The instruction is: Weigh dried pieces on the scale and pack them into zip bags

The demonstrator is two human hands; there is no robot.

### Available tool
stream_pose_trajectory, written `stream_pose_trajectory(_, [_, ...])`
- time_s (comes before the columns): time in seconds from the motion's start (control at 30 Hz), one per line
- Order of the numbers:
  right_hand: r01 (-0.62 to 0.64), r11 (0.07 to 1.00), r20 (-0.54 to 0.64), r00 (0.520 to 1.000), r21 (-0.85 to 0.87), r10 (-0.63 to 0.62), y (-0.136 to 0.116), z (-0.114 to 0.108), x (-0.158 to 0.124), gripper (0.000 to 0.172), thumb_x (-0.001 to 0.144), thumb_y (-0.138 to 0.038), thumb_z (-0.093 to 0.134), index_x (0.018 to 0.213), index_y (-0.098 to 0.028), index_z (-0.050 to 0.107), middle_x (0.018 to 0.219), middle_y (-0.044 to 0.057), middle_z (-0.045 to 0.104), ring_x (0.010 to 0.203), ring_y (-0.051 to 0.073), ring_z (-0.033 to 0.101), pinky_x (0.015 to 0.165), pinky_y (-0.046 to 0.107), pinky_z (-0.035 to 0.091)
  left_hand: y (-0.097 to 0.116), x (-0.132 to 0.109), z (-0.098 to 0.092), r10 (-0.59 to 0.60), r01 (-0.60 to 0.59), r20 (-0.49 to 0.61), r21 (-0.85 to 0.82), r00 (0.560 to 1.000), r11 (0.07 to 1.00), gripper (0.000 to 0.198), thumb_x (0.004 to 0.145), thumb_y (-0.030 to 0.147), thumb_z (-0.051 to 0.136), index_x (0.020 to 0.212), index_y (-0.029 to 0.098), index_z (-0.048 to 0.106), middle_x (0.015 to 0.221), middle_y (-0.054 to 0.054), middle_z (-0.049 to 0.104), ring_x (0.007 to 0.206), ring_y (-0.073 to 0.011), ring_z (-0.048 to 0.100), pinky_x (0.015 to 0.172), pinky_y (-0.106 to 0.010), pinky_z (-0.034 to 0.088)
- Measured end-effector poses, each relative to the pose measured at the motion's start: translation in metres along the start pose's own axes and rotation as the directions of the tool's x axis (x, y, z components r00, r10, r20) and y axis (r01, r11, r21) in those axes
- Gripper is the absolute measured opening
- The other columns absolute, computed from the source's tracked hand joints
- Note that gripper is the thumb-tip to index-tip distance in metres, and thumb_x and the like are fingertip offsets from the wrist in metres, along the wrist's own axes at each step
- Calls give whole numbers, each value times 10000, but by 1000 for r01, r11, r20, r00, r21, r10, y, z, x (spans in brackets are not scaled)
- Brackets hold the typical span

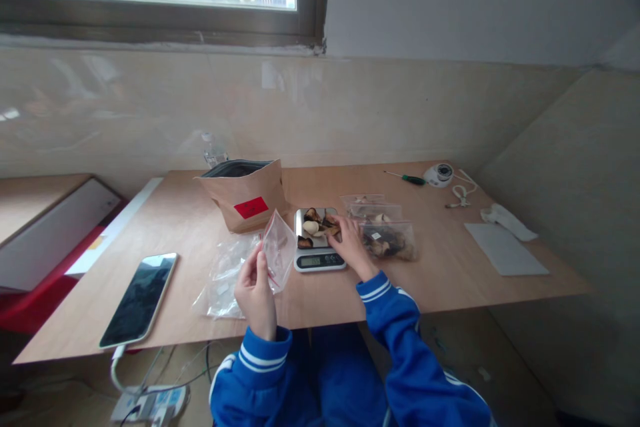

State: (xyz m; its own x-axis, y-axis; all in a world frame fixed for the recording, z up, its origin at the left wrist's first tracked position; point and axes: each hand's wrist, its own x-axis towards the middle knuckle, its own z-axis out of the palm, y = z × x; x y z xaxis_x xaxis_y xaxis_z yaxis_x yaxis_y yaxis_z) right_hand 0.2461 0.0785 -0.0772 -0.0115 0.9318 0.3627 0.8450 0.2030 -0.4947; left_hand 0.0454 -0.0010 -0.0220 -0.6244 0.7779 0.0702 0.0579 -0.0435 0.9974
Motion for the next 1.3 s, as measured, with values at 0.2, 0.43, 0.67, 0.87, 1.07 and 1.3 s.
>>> stream_pose_trajectory(0.2, [-21,1000,-34,999,-11,20,-1,5,4,479,811,-271,553,1268,-148,484,1177,142,551,1072,299,485,925,455,409,-2,-3,-8,-6,6,32,-3,999,1000,452,795,474,595,1101,155,692,931,-60,695,798,-151,583,792,-276,453])
stream_pose_trajectory(0.43, [-27,1000,-56,998,2,27,3,17,13,418,840,-237,521,1254,-183,531,1086,125,550,1063,291,505,934,461,430,-7,-3,-14,-15,16,47,-21,999,1000,459,781,486,607,1081,152,699,721,-10,621,699,-138,545,755,-273,439])
stream_pose_trajectory(0.67, [-96,960,-150,979,263,139,8,17,9,300,824,-328,579,1081,-180,624,1017,94,528,915,234,593,817,378,505,-3,-2,-15,-26,26,13,-32,1000,999,468,766,494,618,1059,141,711,719,-7,614,640,-118,490,694,-257,431])
stream_pose_trajectory(0.87, [-184,892,-267,912,412,312,12,15,0,358,772,-445,637,971,-150,669,876,82,573,668,174,543,682,361,516,-2,-2,-15,-31,31,7,-23,1000,999,442,754,496,625,998,141,728,709,-10,611,635,-118,480,681,-262,426])
stream_pose_trajectory(1.07, [-213,829,-235,896,517,377,14,16,-1,406,768,-479,616,940,-117,682,917,118,636,696,181,588,689,350,517,-3,-2,-14,-27,28,28,-31,999,999,401,752,497,621,907,135,696,709,-11,614,620,-121,489,655,-269,422])
stream_pose_trajectory(1.3, [-219,798,-222,889,561,400,20,18,2,341,783,-453,589,830,-134,698,838,113,696,752,220,631,727,380,519,-16,3,-13,0,0,34,1,999,1000,307,742,472,619,742,166,612,977,-84,646,1016,-247,569,896,-374,412])
